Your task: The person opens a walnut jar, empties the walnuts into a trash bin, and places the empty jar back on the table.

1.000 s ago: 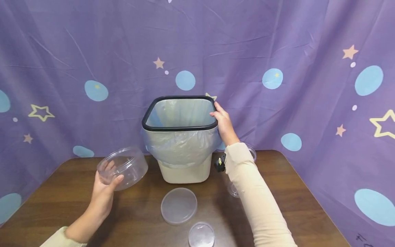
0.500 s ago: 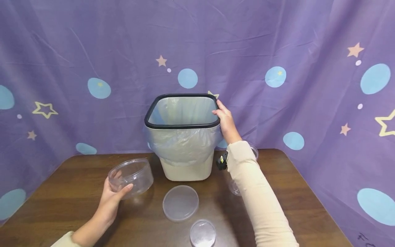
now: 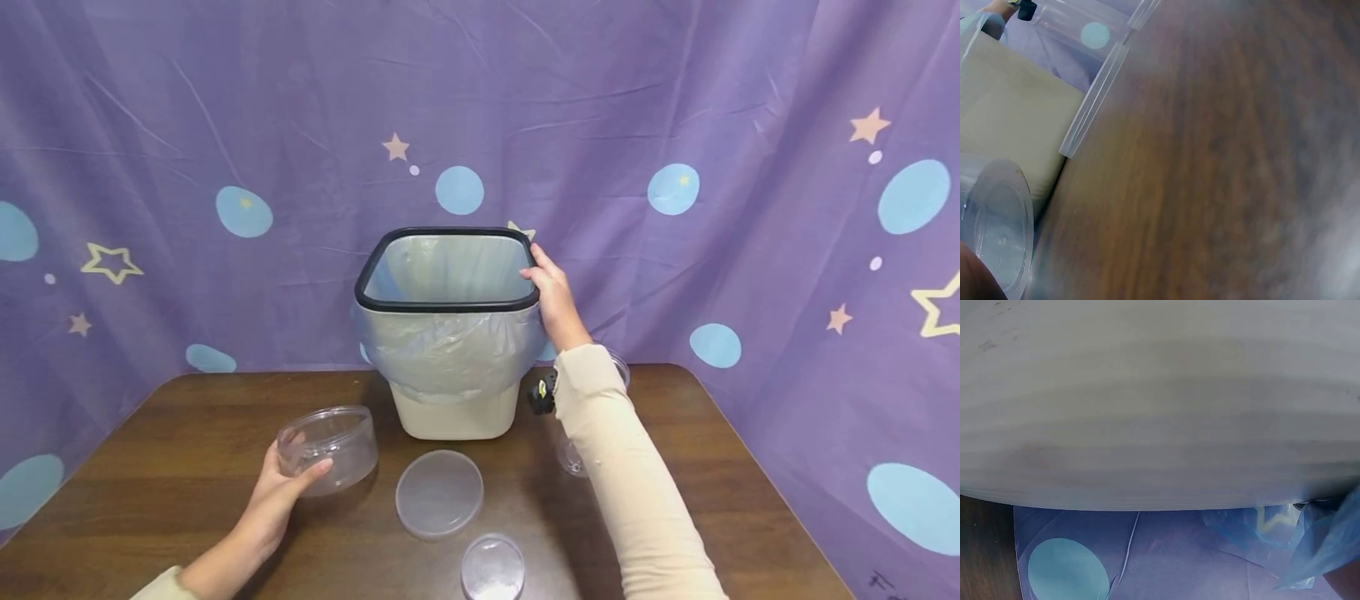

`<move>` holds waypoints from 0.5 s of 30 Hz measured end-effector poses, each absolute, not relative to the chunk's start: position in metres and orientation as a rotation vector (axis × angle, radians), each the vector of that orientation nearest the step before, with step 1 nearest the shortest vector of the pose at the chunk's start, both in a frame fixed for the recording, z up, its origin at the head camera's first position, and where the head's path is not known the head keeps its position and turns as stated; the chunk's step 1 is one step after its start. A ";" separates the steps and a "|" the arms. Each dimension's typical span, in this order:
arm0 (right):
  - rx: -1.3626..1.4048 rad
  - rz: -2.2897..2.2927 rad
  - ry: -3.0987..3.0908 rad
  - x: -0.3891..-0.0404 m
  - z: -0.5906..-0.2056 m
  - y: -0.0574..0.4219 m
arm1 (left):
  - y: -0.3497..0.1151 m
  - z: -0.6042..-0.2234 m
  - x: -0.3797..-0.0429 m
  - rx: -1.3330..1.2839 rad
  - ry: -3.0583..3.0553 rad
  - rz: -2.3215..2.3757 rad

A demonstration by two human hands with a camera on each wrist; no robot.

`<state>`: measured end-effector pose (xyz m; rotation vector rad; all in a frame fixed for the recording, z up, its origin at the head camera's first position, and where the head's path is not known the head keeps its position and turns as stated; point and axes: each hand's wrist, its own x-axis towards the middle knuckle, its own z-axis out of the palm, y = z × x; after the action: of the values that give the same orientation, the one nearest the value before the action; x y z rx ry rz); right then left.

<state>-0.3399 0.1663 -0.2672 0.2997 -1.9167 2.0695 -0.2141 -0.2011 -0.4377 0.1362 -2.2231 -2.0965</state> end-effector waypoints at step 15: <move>0.308 2.096 -1.886 -0.340 -0.268 0.164 | -0.210 -0.454 -0.218 -0.121 -2.356 -1.918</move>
<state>-0.3401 0.1642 -0.2683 0.3083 -1.8864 2.0961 -0.2185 -0.2096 -0.4540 -0.1210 -2.3560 -1.9181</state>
